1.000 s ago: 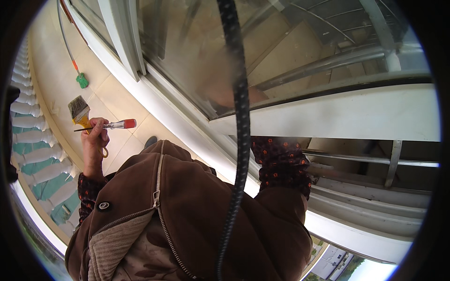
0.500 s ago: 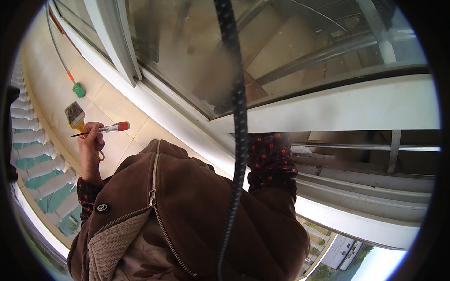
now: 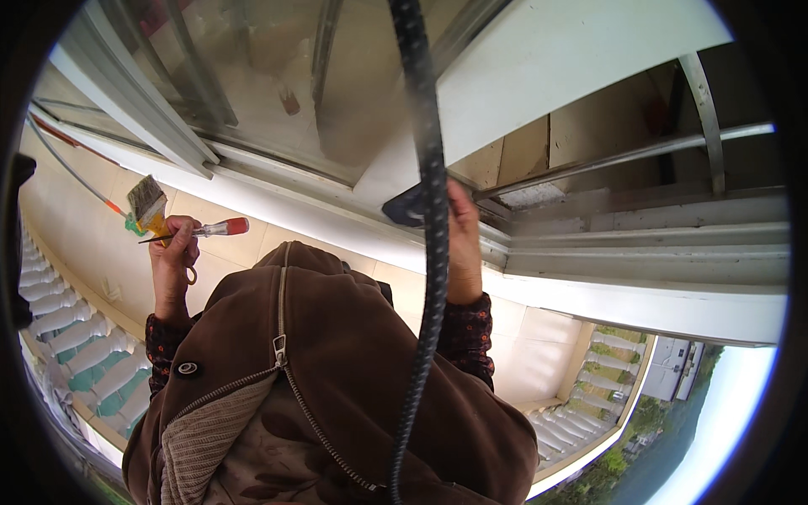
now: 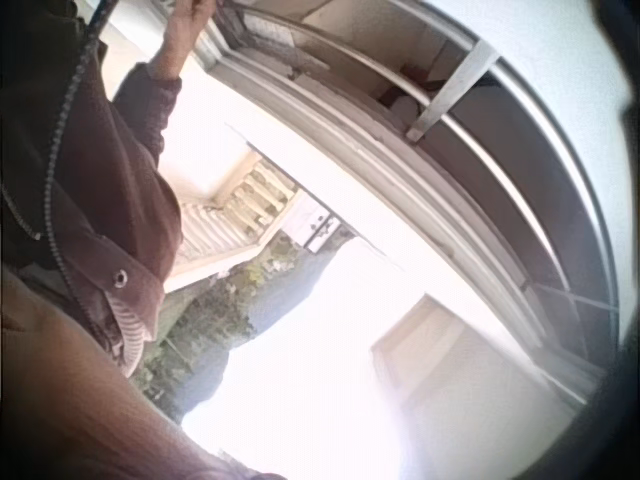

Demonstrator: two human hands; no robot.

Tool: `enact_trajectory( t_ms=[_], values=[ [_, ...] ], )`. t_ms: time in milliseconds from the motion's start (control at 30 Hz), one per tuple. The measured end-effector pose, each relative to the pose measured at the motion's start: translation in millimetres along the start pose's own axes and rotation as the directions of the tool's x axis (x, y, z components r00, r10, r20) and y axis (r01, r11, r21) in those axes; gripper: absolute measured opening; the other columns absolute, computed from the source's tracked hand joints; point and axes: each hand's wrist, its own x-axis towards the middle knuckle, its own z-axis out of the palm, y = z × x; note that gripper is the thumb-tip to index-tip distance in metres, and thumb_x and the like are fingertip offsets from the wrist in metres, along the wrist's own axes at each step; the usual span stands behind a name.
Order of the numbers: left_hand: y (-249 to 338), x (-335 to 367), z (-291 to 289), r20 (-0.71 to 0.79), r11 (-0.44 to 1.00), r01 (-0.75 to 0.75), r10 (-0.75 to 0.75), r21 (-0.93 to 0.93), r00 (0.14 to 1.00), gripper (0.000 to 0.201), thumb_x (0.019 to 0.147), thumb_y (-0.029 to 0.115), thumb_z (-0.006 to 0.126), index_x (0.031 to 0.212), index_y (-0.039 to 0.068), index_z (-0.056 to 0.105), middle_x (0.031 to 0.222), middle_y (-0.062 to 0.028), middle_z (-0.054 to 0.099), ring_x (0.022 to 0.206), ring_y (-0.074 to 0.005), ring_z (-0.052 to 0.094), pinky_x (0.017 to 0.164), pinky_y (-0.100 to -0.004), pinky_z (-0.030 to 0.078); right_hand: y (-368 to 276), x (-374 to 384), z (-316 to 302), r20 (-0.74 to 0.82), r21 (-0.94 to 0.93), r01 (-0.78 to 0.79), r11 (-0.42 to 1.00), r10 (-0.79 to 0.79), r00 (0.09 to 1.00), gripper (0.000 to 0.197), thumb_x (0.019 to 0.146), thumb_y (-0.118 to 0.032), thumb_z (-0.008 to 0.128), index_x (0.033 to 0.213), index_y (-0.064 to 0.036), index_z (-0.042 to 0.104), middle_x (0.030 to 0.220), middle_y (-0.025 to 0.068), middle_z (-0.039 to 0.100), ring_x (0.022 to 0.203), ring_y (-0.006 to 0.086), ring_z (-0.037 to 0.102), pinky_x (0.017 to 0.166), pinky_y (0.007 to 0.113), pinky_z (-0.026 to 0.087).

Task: The person cleans a window frame on a balcony using a cloth and a brush. They wipe the frame and brush the edges, then briefly handle a smartphone before resuming cleaning.

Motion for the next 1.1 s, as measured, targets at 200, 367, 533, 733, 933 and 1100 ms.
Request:
enact_trajectory(
  t_ms=[200,367,533,733,933,1100],
  values=[
    [12,4,-6,0.096,0.997,0.022,-0.028,0.071,0.995,0.017,0.094,0.019,0.067,0.088,0.002,0.065,0.061,0.0041,0.049,0.05,-0.0027,0.037,0.045,-0.0198,0.026,34,-16,54,-0.197,-0.173,0.033,0.984,-0.068,0.978,0.035,0.095,-0.02,0.069,0.122,0.0011,0.06,0.11,0.0077,0.064,0.103,0.0144,0.057,0.088,0.029,0.048],
    [11,10,-9,0.169,0.993,0.008,-0.029,0.121,0.985,0.016,0.093,0.018,0.067,0.089,0.003,0.064,0.062,0.0047,0.048,0.051,-0.0026,0.037,0.045,-0.0199,0.024,27,3,117,0.089,-0.412,0.292,0.863,-0.281,0.956,0.02,0.097,-0.013,0.062,0.111,-0.0003,0.061,0.098,0.0104,0.065,0.087,0.02,0.059,0.08,0.029,0.048],
    [18,7,-7,0.18,0.992,0.021,-0.042,0.122,0.983,0.014,0.093,0.017,0.068,0.089,0.003,0.066,0.064,0.0041,0.053,0.052,-0.0026,0.041,0.046,-0.0195,0.028,31,41,180,0.346,-0.216,0.154,0.964,-0.072,0.935,0.038,0.098,-0.016,0.059,0.133,0.0003,0.054,0.106,0.0119,0.065,0.092,0.018,0.059,0.085,0.031,0.049],
    [7,0,-12,0.012,0.987,0.018,-0.02,0.161,1.0,0.013,0.093,0.016,0.067,0.09,0.003,0.065,0.064,0.0042,0.051,0.052,-0.0025,0.039,0.046,-0.0196,0.025,32,81,173,0.355,-0.387,0.258,0.886,-0.115,0.928,0.035,0.095,-0.008,0.063,0.128,0.0028,0.058,0.105,0.0041,0.067,0.09,0.008,0.056,0.081,0.024,0.048],
    [-17,8,-14,-0.156,0.981,0.054,-0.025,0.185,0.987,0.014,0.093,0.016,0.066,0.09,0.003,0.065,0.062,0.0049,0.048,0.051,-0.0027,0.037,0.046,-0.0202,0.024,38,99,149,0.553,-0.544,0.548,0.636,-0.22,0.804,0.037,0.085,-0.008,0.066,0.12,0.0013,0.06,0.109,0.0165,0.066,0.094,0.0321,0.064,0.085,0.034,0.052],
    [-15,1,-18,-0.15,0.977,0.086,-0.057,0.193,0.987,0.014,0.092,0.018,0.07,0.089,0.004,0.066,0.062,0.0041,0.052,0.052,-0.0021,0.042,0.047,-0.0194,0.028,95,97,235,0.721,-0.656,0.658,0.37,0.051,0.691,0.049,0.093,-0.041,0.057,0.111,0.005,0.061,0.107,0.0194,0.067,0.1,0.0331,0.058,0.087,0.041,0.047]
  ],
)
